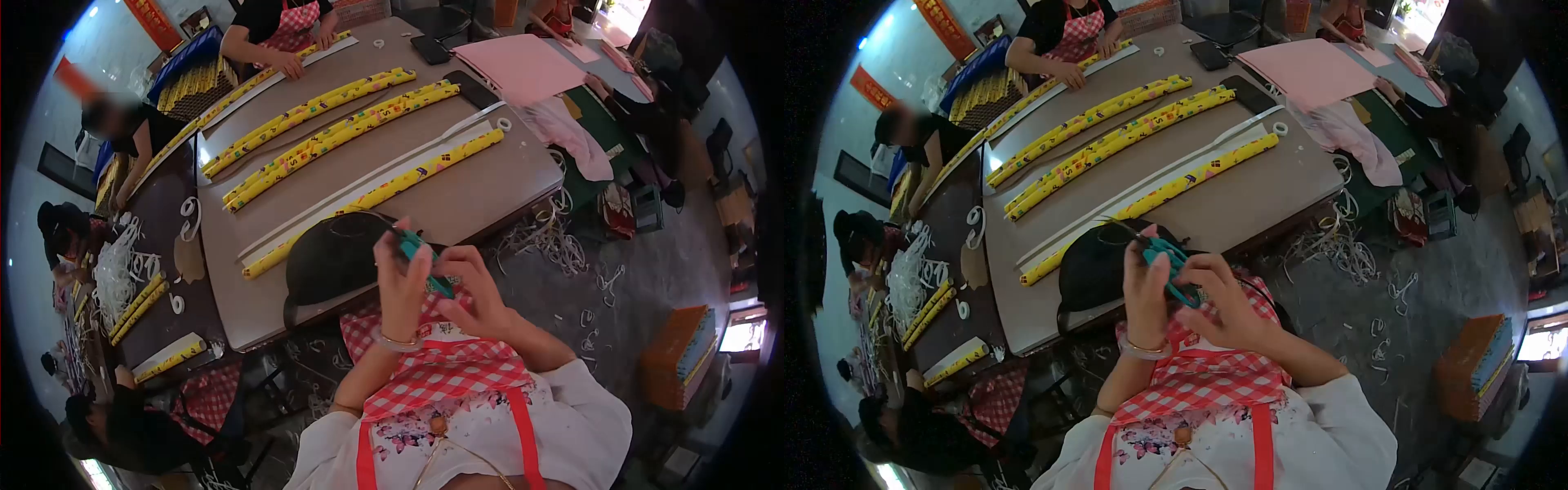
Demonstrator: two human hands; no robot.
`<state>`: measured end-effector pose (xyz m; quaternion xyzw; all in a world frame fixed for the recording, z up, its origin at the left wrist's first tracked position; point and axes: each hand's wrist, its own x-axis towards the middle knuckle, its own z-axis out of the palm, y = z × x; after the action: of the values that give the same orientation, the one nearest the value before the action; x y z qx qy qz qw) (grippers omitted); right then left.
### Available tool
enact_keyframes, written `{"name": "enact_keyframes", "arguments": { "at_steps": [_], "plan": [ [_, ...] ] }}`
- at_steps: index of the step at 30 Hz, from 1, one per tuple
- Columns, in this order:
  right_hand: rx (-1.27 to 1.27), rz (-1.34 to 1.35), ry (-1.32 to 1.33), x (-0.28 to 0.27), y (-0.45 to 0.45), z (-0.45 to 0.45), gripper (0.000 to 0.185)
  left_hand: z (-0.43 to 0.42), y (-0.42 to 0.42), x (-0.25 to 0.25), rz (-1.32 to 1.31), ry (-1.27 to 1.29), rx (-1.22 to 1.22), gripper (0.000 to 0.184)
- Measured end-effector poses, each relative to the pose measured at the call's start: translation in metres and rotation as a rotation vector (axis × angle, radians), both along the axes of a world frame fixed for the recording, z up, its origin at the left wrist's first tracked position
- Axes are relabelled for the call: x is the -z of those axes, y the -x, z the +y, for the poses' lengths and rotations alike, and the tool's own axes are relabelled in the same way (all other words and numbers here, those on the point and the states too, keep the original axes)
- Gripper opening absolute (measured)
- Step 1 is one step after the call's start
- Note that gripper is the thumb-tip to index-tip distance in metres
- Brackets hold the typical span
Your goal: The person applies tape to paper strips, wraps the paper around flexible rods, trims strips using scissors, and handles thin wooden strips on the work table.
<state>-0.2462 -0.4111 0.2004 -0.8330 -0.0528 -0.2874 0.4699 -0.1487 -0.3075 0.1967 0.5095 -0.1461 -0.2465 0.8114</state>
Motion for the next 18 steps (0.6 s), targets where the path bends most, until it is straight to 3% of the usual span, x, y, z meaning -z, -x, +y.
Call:
{"name": "enact_keyframes", "arguments": {
  "at_steps": [1,3,6,8,11,13,14,18],
  "plan": [
    [-0.038,0.029,-0.061,0.002,0.013,-0.020,0.030,-0.016,0.006,0.003,-0.085,-0.048,-0.007,0.047],
    [0.077,0.024,-0.169,0.016,0.026,-0.051,0.026,-0.042,0.016,0.006,0.048,-0.047,0.003,0.048],
    [0.206,-0.016,-0.023,0.015,0.020,-0.090,0.018,-0.081,0.010,0.023,0.032,-0.127,-0.032,0.049],
    [0.146,0.008,0.094,0.006,0.013,-0.117,0.017,-0.105,-0.002,0.022,-0.006,-0.182,0.047,0.050],
    [0.214,0.198,0.082,0.003,-0.005,-0.152,0.025,-0.129,-0.009,0.031,0.024,-0.069,0.126,0.058],
    [0.102,0.482,-0.235,0.011,-0.019,-0.171,0.035,-0.141,-0.012,0.037,-0.027,-0.095,0.125,0.065],
    [0.104,0.487,-0.211,0.013,-0.023,-0.177,0.044,-0.145,-0.018,0.041,-0.014,-0.101,0.122,0.065],
    [-0.015,0.528,-0.060,0.018,-0.050,-0.190,0.047,-0.168,-0.041,0.028,-0.099,-0.304,0.114,0.064]
  ]
}}
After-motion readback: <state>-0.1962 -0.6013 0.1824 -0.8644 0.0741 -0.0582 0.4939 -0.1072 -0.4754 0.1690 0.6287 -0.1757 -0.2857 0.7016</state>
